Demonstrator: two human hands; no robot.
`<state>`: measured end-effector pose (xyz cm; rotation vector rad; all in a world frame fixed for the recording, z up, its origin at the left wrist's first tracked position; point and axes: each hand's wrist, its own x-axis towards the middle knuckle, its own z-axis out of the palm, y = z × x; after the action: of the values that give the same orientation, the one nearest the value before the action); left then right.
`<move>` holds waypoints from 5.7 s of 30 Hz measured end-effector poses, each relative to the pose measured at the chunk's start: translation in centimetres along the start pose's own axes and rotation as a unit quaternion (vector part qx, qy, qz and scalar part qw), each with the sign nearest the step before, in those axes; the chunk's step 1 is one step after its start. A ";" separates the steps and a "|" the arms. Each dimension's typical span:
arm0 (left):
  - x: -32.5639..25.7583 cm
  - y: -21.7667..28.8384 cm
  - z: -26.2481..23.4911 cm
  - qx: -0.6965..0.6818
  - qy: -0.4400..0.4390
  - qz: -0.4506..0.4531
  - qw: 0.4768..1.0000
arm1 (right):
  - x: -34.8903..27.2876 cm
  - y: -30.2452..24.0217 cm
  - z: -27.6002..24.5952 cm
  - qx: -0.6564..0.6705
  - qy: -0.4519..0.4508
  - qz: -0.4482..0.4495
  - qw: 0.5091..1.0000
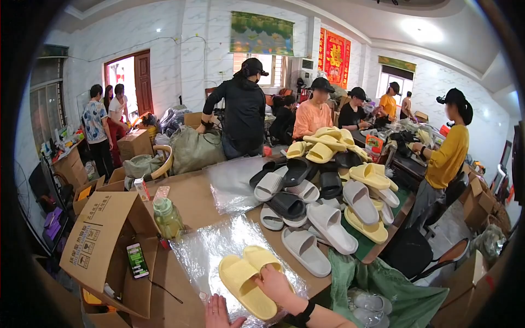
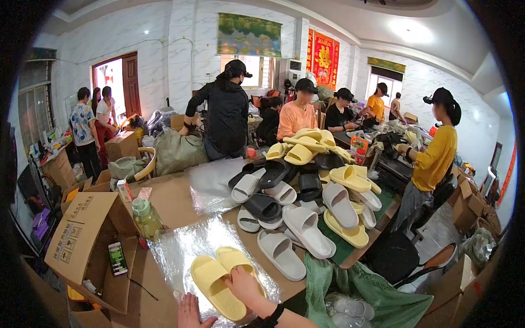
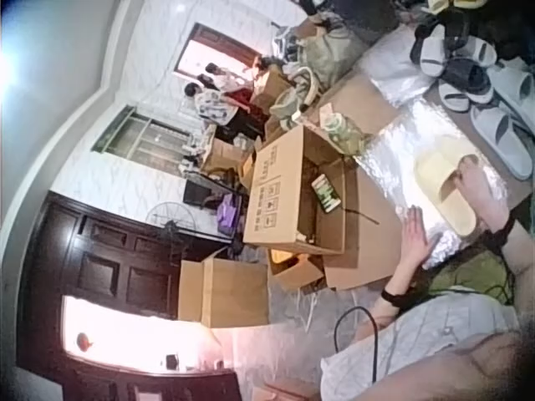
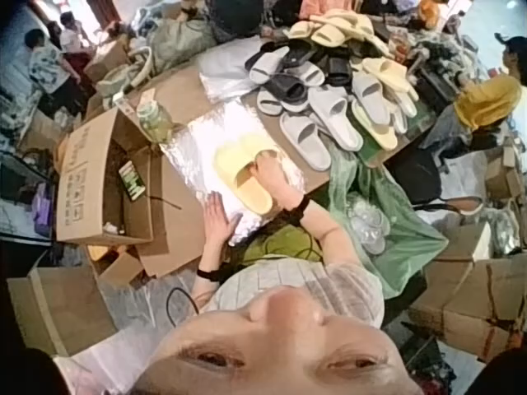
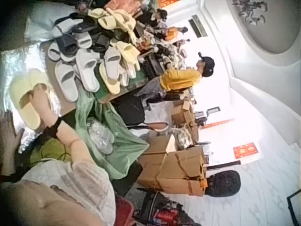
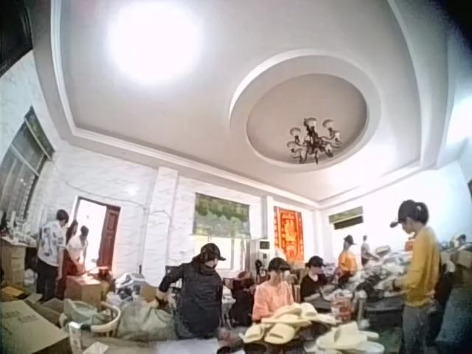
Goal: Packing pairs of slippers into plastic bags at a warehouse packing station.
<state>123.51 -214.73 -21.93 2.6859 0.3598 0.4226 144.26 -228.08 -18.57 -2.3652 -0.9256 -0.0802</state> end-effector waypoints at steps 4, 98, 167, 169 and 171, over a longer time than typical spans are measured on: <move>-0.1 -0.1 0.4 0.006 0.012 0.011 1.000 | -1.0 0.8 2.0 -0.056 -0.043 -0.045 0.996; 3.4 2.0 0.2 -0.039 0.034 0.072 0.996 | -14.0 4.8 -8.2 0.087 0.083 0.037 0.992; 4.6 4.0 -1.6 -0.109 0.074 0.103 0.986 | -13.2 1.4 -7.2 0.007 -0.114 -0.063 0.991; 4.3 4.7 -1.9 -0.071 0.089 0.150 0.982 | -12.6 1.5 -6.5 0.004 -0.082 -0.078 0.994; 4.2 5.0 -1.6 -0.097 0.085 0.157 0.979 | -12.1 0.8 -6.0 0.011 -0.073 -0.070 0.995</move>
<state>127.79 -217.32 -17.41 2.5233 -0.0624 0.7436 136.49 -239.07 -17.19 -2.3083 -1.1554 0.0486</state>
